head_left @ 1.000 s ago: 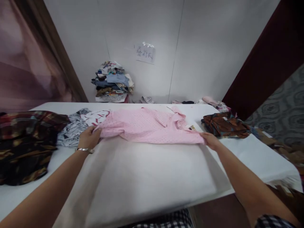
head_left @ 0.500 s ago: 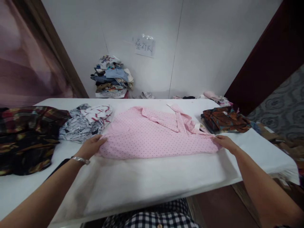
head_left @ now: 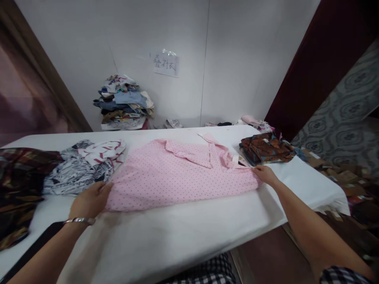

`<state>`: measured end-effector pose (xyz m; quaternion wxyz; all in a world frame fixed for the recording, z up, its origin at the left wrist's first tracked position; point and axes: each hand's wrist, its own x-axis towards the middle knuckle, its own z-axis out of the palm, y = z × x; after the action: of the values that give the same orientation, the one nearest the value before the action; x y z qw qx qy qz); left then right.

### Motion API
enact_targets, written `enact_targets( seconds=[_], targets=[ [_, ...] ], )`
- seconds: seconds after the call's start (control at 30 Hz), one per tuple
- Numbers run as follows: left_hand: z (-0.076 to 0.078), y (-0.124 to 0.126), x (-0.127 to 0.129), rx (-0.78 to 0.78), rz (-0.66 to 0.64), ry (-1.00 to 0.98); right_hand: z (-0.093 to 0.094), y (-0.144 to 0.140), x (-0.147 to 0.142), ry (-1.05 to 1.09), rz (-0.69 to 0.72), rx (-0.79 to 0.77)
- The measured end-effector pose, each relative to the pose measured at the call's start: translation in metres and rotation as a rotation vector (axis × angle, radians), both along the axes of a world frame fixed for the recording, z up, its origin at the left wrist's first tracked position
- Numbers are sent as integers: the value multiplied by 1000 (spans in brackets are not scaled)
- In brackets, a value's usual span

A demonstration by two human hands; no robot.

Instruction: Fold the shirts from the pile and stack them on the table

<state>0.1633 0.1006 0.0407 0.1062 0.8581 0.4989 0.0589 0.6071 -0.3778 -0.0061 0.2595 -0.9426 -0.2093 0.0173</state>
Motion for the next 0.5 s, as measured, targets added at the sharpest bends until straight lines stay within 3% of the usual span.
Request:
enact_targets(
  seconds=[0.1, 0.2, 0.33, 0.43, 0.5],
  targets=[
    [1, -4, 2, -19, -13, 75, 1, 3, 0, -14, 23, -66],
    [-5, -4, 3, -65, -75, 199, 0, 7, -1, -20, 75, -284],
    [-13, -7, 6, 92, -93, 63, 8, 20, -6, -56, 32, -524],
    [-27, -20, 20, 297, -342, -112, 21, 45, -6, -182, 73, -454],
    [-41, -32, 34, 309, -538, -116, 30, 72, -3, -237, 141, -312]
  ],
)
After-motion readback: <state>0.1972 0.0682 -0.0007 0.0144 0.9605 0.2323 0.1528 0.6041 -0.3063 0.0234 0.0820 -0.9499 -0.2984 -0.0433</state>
